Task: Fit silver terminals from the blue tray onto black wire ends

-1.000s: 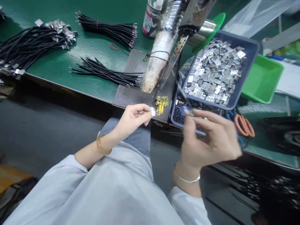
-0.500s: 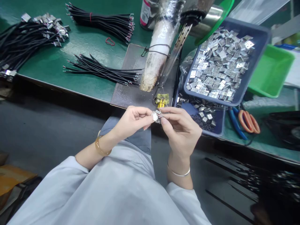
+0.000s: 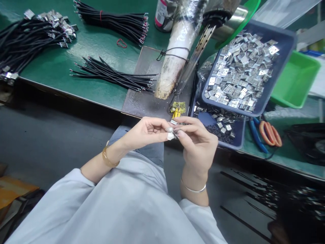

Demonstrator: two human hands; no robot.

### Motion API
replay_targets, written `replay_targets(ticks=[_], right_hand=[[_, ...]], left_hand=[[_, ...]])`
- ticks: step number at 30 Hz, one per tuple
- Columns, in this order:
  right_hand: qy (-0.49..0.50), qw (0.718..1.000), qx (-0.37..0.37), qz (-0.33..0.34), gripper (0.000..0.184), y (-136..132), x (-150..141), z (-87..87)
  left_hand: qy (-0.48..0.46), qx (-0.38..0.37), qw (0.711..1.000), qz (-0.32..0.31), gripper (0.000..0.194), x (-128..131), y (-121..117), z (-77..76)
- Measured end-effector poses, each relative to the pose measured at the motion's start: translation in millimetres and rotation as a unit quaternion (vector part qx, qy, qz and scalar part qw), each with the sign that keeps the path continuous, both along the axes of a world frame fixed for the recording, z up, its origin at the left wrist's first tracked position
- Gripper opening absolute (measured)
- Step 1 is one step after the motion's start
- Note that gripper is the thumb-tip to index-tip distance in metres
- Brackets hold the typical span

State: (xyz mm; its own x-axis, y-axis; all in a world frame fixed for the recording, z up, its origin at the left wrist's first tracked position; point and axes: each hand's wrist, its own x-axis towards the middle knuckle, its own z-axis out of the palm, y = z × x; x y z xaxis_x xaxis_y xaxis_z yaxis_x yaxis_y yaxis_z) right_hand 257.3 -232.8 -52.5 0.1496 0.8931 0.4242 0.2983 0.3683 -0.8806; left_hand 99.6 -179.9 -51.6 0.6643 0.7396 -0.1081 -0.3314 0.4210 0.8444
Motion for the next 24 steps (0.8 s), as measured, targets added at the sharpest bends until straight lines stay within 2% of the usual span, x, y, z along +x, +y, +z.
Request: replay_targets(ticks=[2,4,7,9,12,14,20,24], right_hand=[[0.031,0.999,-0.01,0.0,0.008,1,-2,-1.9],[0.021,0.998,0.013,-0.053,0.011,0,-4,-1.8],[-0.047,0.985,0.09,-0.141,0.017,-2,-8,0.7],[-0.125,0.969,0.143,-0.158,0.019,-4,-11,1.8],[-0.227,0.945,0.187,-0.144,0.024,-5,-13,0.0],[-0.247,0.941,0.193,-0.133,0.024,-4,-14,-3.6],[-0.085,0.984,0.098,-0.124,0.009,5,-18,-15.8],[-0.164,0.97,0.138,-0.119,0.015,10,-16,-16.8]], left_hand=[[0.004,-0.009,1.0,0.017,0.036,-1,-1,-2.1],[0.03,-0.016,0.998,0.053,0.032,-2,-1,-2.4],[0.068,-0.011,0.99,0.12,0.027,-2,-1,0.2],[0.084,0.005,0.986,0.142,0.025,-1,-1,2.5],[0.1,0.041,0.983,0.15,0.019,0,0,4.9],[0.103,0.063,0.981,0.15,0.016,0,0,5.3],[0.105,0.095,0.973,0.181,0.015,0,3,1.6],[0.133,0.112,0.963,0.208,0.015,1,6,-1.9]])
